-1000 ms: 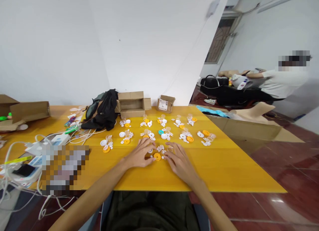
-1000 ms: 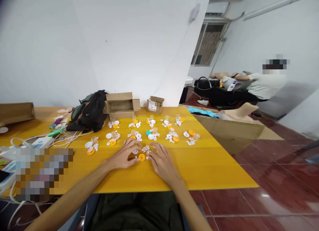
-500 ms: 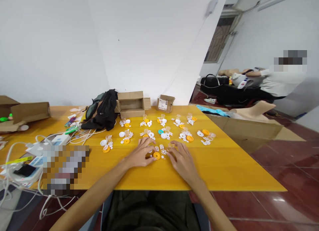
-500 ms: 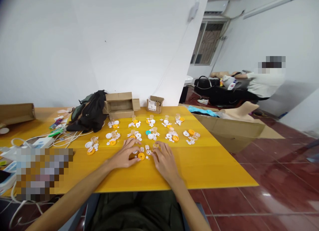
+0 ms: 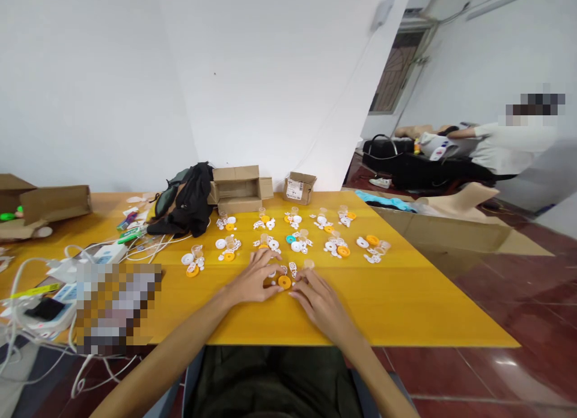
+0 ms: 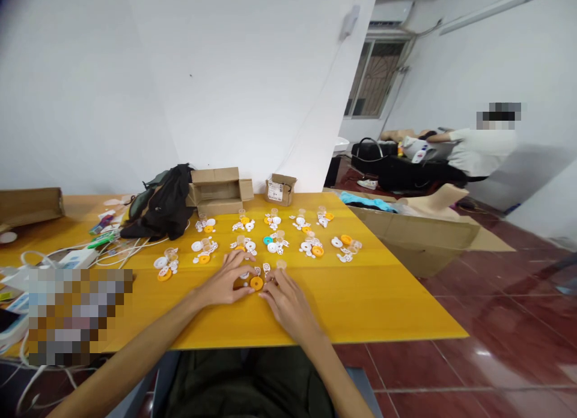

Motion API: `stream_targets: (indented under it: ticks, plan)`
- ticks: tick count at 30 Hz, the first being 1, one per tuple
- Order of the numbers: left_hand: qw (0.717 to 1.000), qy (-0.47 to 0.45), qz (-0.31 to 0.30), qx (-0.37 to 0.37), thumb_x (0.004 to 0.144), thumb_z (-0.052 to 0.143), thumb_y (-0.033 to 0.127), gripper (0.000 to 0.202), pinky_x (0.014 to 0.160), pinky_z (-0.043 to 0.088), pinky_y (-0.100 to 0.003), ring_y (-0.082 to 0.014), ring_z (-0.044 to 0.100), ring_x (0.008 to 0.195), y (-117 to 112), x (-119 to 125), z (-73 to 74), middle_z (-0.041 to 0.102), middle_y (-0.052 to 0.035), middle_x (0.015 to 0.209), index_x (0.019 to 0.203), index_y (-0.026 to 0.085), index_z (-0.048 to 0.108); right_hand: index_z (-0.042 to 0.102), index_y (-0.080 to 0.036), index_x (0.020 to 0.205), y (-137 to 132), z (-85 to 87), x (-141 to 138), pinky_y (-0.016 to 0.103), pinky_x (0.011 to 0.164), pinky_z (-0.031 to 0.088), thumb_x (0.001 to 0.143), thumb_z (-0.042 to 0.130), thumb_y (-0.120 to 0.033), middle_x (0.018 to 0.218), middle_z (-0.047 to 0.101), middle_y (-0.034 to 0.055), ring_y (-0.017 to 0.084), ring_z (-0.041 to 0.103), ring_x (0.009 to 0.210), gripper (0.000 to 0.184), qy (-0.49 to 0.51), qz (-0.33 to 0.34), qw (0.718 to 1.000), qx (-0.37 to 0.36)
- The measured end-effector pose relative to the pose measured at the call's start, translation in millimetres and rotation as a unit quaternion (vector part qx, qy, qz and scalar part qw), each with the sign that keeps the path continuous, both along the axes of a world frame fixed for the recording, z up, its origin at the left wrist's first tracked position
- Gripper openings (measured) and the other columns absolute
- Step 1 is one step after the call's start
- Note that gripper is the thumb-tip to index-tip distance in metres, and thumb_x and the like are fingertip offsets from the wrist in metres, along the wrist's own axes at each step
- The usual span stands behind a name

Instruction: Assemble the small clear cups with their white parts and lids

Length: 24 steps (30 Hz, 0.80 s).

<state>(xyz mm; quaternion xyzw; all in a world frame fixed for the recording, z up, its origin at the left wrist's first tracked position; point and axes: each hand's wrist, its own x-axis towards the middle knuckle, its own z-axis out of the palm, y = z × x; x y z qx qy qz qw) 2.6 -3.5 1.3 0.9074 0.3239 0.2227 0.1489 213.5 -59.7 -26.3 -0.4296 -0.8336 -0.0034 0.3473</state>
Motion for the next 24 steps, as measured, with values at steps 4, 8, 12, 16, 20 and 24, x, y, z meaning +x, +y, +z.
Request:
stream_targets:
  ticks: [4, 8, 12, 16, 20, 24]
  plan:
    - [1.000, 0.008, -0.005, -0.004, 0.080, 0.072, 0.030, 0.033, 0.108, 0.033, -0.051, -0.0310, 0.038, 0.126, 1.0, 0.4, -2.0, 0.050, -0.0094, 0.131, 0.112, 0.026, 0.066, 0.061, -0.025, 0.095, -1.8, 1.1, 2.1, 0.039, 0.085, 0.057, 0.095, 0.052, -0.024, 0.106, 0.065, 0.0093, 0.024, 0.066, 0.099, 0.009, 0.000, -0.001, 1.000, -0.009]
    - [1.000, 0.002, -0.006, -0.010, 0.081, 0.071, 0.030, 0.026, 0.110, 0.032, -0.052, -0.0304, 0.038, 0.127, 1.4, 1.3, -2.6, 0.051, -0.0090, 0.131, 0.106, 0.025, 0.068, 0.060, -0.025, 0.099, -3.2, 0.1, 5.3, 0.040, 0.085, 0.057, 0.091, 0.059, -0.024, 0.108, 0.066, 0.0090, 0.025, 0.066, 0.101, 0.008, 0.006, -0.010, 1.000, -0.015]
    - [1.000, -0.013, 0.010, -0.015, 0.082, 0.068, 0.027, 0.019, 0.109, 0.032, -0.052, -0.0299, 0.040, 0.125, 0.1, 2.2, 0.5, 0.052, -0.0084, 0.130, 0.101, 0.025, 0.068, 0.061, -0.025, 0.096, -2.3, -3.7, 6.1, 0.041, 0.084, 0.057, 0.086, 0.063, -0.021, 0.108, 0.066, 0.0084, 0.026, 0.066, 0.102, 0.010, 0.012, -0.024, 1.000, -0.016]
    - [0.998, -0.050, 0.030, -0.016, 0.083, 0.067, 0.027, 0.018, 0.109, 0.032, -0.051, -0.0289, 0.042, 0.122, -1.9, 4.4, 3.6, 0.054, -0.0082, 0.128, 0.100, 0.025, 0.068, 0.061, -0.025, 0.093, -0.9, -5.9, 5.2, 0.040, 0.085, 0.057, 0.087, 0.062, -0.021, 0.108, 0.066, 0.0086, 0.026, 0.066, 0.103, 0.007, 0.029, -0.013, 0.999, -0.026]
    - [0.997, -0.075, 0.021, -0.023, 0.084, 0.067, 0.034, 0.019, 0.108, 0.033, -0.050, -0.0285, 0.044, 0.119, -4.5, 10.3, 3.8, 0.057, -0.0079, 0.123, 0.100, 0.026, 0.068, 0.062, -0.026, 0.093, -0.6, -1.3, 7.8, 0.040, 0.087, 0.055, 0.091, 0.054, -0.025, 0.104, 0.066, 0.0074, 0.025, 0.065, 0.102, 0.009, 0.097, -0.005, 0.994, -0.058]
    - [0.996, -0.081, 0.002, -0.022, 0.082, 0.070, 0.034, 0.020, 0.107, 0.033, -0.047, -0.0277, 0.043, 0.117, -8.1, 18.3, 2.0, 0.059, -0.0075, 0.120, 0.099, 0.025, 0.068, 0.062, -0.025, 0.087, 0.6, 5.6, 14.8, 0.038, 0.083, 0.055, 0.094, 0.048, -0.030, 0.094, 0.067, 0.0067, 0.025, 0.066, 0.094, 0.016, 0.193, -0.011, 0.977, -0.090]
